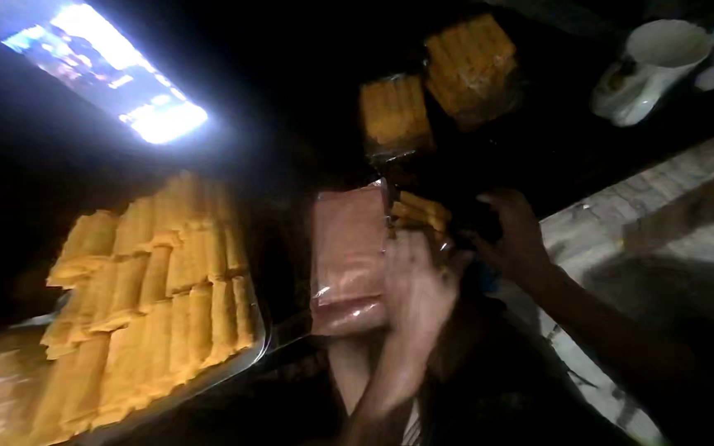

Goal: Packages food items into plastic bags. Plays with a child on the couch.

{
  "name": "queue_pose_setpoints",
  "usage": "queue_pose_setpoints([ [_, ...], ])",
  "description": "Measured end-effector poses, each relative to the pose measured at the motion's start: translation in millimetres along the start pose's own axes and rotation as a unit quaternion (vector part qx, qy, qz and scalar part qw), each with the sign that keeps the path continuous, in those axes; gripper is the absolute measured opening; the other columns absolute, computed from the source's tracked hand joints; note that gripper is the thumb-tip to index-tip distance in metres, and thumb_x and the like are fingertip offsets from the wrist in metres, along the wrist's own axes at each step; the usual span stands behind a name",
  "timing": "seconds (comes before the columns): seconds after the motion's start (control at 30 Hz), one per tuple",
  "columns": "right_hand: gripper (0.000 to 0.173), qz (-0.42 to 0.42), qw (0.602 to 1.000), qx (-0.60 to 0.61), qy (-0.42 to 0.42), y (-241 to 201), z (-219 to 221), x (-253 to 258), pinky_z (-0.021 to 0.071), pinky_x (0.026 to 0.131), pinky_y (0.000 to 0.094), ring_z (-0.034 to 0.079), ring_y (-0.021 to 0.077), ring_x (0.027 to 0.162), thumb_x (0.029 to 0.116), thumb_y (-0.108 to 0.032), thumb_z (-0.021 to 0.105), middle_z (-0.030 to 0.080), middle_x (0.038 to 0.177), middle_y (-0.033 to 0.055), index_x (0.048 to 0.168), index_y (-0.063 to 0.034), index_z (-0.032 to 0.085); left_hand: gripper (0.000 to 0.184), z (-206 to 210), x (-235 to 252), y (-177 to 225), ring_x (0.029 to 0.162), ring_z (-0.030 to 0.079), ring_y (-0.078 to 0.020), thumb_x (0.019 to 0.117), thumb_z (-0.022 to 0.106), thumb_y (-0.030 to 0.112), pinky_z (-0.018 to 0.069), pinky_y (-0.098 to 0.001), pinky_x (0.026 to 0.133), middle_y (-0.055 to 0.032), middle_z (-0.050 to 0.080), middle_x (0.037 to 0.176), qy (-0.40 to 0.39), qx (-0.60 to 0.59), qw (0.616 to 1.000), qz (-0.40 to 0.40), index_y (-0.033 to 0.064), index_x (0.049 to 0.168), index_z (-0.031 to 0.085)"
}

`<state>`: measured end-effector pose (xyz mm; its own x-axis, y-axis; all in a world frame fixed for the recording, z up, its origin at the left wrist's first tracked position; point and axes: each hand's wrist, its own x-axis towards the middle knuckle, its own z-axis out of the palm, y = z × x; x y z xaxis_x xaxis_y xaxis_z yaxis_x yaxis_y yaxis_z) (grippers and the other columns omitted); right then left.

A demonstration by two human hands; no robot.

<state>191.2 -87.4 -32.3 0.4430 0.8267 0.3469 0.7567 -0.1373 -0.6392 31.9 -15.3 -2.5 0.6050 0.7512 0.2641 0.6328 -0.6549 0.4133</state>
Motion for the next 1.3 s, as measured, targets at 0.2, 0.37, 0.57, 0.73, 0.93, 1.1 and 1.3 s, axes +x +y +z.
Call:
queue_pose_setpoints([
  [0.2,0.012,-0.082,0.995,-0.063,0.01,16,-3,5,0.056,0.092,0.0526,0.067,0.0408,0.109,0.0914,-0.004,0.067,0.07,0.114,0.0231,0.097,0.0052,0.072,0.026,34,-12,1,0.1,0.068,-0.0413,0.0913,0.068,0.017,0.0559,-0.0538,0.082,-0.0222,0.07,0.109,0.037,0.056,0.994,0.081,-0.0005,0.11,0.073],
  [0.37,0.015,-0.062,0.996,-0.061,-0.01,17,-7,-22,0.0564,0.089,0.0554,0.066,0.0435,0.108,0.0879,-0.002,0.068,0.067,0.115,0.0263,0.099,0.007,0.07,0.02,29,-24,-16,0.094,0.071,-0.0397,0.0915,0.067,0.008,0.0592,-0.0496,0.081,-0.0225,0.072,0.103,0.038,0.053,0.993,0.099,-0.0029,0.106,0.073],
  [0.57,0.035,-0.136,0.987,-0.039,-0.07,17,5,-5,0.0443,0.111,0.0557,0.054,0.0394,0.134,0.0914,-0.023,0.074,0.062,0.137,0.0195,0.119,-0.0028,0.07,0.026,23,-37,-18,0.1,0.071,-0.0393,0.0965,0.062,0.009,0.0588,-0.0494,0.086,-0.0251,0.071,0.109,-0.015,0.024,0.999,0.025,-0.0079,0.115,0.069],
  [0.73,0.03,-0.14,0.985,-0.069,-0.074,10,12,11,0.0502,0.104,0.0539,0.064,0.0378,0.121,0.0951,-0.014,0.068,0.069,0.125,0.0189,0.122,-0.0003,0.069,0.026,21,-40,-16,0.099,0.072,-0.0385,0.0952,0.063,0.008,0.0591,-0.0482,0.086,-0.0257,0.071,0.108,-0.025,0.001,1.0,0.005,-0.0092,0.114,0.068],
  [0.93,0.037,-0.106,0.986,-0.054,-0.115,-3,13,27,0.0501,0.103,0.0569,0.062,0.041,0.122,0.091,-0.008,0.073,0.068,0.126,0.0209,0.127,-0.0013,0.068,0.028,16,-41,-15,0.101,0.071,-0.0392,0.0954,0.064,0.009,0.0585,-0.0497,0.087,-0.0267,0.069,0.11,-0.033,0.003,0.999,-0.028,-0.0093,0.117,0.066],
  [1.1,0.051,-0.106,0.981,-0.035,-0.157,-2,14,26,0.0447,0.107,0.0597,0.056,0.0393,0.129,0.0841,-0.03,0.082,0.064,0.133,0.0178,0.126,-0.0061,0.068,0.032,23,-36,-17,0.094,0.071,-0.0373,0.0955,0.067,0.019,0.0597,-0.0482,0.082,-0.0235,0.071,0.103,0.008,0.004,1.0,-0.028,-0.007,0.115,0.067],
  [1.3,0.032,-0.085,0.991,-0.078,-0.063,-14,35,28,0.0495,0.092,0.0628,0.064,0.0417,0.113,0.0894,-0.024,0.077,0.07,0.117,0.0195,0.114,-0.0027,0.073,0.03,19,-31,-10,0.095,0.071,-0.0406,0.0929,0.067,0.006,0.0599,-0.05,0.082,-0.0267,0.07,0.106,-0.039,0.013,0.998,-0.05,-0.009,0.119,0.066],
])
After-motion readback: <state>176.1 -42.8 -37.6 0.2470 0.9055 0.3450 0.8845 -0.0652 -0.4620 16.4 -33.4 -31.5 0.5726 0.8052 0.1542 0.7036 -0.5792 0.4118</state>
